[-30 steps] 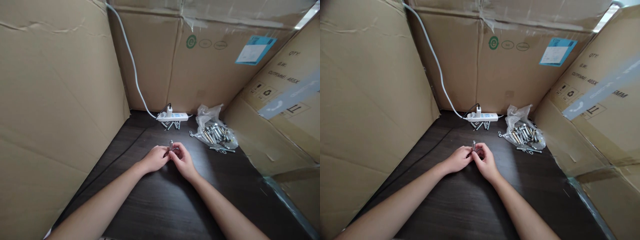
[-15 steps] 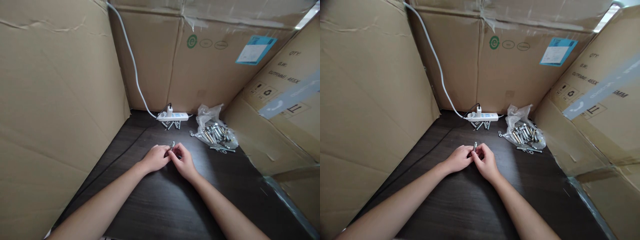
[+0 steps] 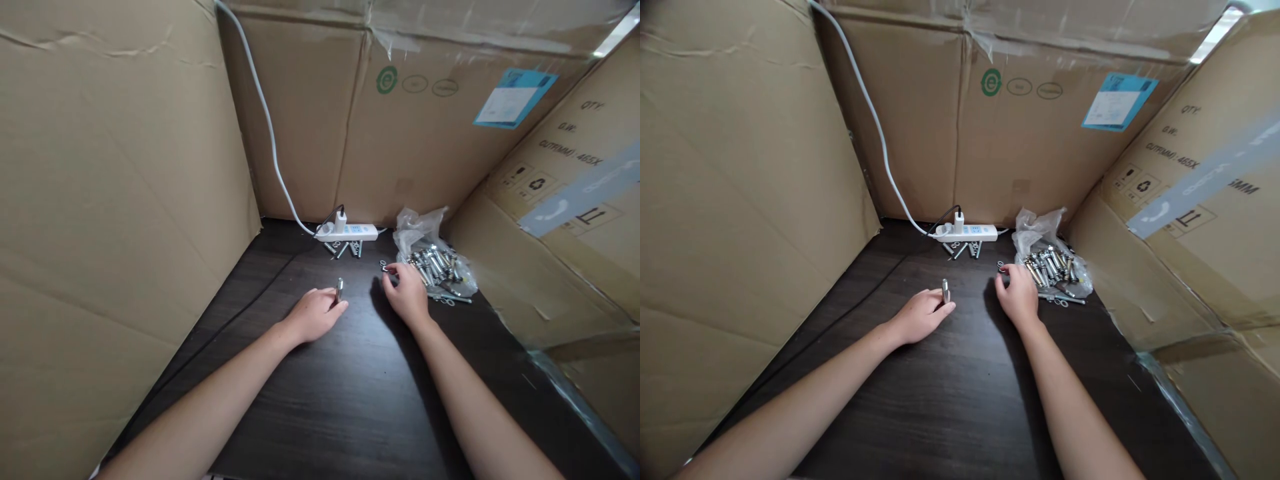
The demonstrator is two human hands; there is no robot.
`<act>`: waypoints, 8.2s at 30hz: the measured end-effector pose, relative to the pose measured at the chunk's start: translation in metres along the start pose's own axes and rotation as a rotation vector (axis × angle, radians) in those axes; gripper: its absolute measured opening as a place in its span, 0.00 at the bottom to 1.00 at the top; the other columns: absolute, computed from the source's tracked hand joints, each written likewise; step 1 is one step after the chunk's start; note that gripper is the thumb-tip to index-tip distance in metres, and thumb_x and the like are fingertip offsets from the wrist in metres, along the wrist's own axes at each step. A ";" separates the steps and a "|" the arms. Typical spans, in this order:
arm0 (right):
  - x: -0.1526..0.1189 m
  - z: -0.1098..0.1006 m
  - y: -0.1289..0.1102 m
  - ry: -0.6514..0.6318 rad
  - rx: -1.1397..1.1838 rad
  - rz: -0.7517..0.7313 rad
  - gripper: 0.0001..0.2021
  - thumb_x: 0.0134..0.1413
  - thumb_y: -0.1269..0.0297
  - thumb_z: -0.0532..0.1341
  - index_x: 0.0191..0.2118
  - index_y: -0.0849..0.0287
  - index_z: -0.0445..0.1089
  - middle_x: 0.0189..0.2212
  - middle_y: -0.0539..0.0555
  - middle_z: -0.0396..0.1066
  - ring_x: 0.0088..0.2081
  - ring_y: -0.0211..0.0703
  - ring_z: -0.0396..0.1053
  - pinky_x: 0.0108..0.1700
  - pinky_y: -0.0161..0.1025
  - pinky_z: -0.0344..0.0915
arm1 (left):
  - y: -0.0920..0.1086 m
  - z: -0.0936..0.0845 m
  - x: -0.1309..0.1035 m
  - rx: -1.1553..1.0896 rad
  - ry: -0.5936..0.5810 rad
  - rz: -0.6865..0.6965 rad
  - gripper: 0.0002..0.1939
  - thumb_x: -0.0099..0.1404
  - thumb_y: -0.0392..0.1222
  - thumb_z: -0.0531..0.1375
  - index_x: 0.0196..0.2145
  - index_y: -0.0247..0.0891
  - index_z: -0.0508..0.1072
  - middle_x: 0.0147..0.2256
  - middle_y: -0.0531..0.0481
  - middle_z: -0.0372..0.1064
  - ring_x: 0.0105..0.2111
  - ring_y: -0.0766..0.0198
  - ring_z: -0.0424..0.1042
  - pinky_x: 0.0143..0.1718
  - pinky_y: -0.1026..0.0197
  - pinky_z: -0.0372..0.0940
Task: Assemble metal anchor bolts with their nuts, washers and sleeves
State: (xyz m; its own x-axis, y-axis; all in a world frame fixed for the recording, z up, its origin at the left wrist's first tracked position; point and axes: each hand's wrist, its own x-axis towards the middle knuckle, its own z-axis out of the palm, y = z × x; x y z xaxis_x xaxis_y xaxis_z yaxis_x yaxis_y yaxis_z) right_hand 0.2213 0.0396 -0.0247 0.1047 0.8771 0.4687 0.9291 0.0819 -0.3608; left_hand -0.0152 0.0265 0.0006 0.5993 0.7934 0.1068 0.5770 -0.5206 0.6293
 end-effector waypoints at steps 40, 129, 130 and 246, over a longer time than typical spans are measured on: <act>0.024 0.022 0.028 -0.063 -0.104 -0.126 0.11 0.57 0.63 0.56 0.34 0.59 0.75 0.32 0.57 0.74 0.37 0.48 0.67 0.43 0.43 0.61 | -0.004 0.000 0.002 0.079 -0.050 0.035 0.20 0.68 0.50 0.47 0.22 0.37 0.57 0.24 0.54 0.64 0.25 0.66 0.62 0.34 0.62 0.54; -0.016 -0.005 0.018 -0.079 0.023 0.052 0.14 0.54 0.63 0.56 0.44 0.58 0.73 0.36 0.56 0.71 0.39 0.46 0.68 0.41 0.41 0.63 | 0.012 0.009 0.005 -1.027 -0.119 -0.196 0.11 0.65 0.48 0.53 0.36 0.37 0.65 0.21 0.60 0.40 0.18 0.74 0.40 0.17 0.70 0.39; -0.016 -0.004 0.019 -0.092 0.000 0.053 0.13 0.54 0.63 0.56 0.43 0.57 0.73 0.36 0.56 0.71 0.40 0.46 0.68 0.41 0.40 0.63 | 0.011 0.010 0.005 -1.028 -0.120 -0.199 0.11 0.65 0.48 0.53 0.36 0.37 0.65 0.21 0.61 0.40 0.18 0.74 0.40 0.17 0.70 0.38; -0.044 -0.034 -0.061 -0.143 0.345 -0.325 0.11 0.61 0.60 0.54 0.31 0.58 0.67 0.26 0.52 0.66 0.28 0.37 0.63 0.31 0.35 0.58 | 0.013 0.009 0.002 -0.855 -0.126 -0.116 0.13 0.62 0.48 0.53 0.31 0.35 0.65 0.21 0.59 0.50 0.21 0.72 0.48 0.21 0.69 0.47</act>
State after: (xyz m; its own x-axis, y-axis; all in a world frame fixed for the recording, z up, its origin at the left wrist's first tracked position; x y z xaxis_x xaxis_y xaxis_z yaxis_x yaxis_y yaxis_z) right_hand 0.1722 -0.0197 0.0044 -0.2436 0.8343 0.4947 0.7316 0.4929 -0.4710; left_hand -0.0011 0.0187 0.0020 0.6489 0.7593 -0.0479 0.0543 0.0166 0.9984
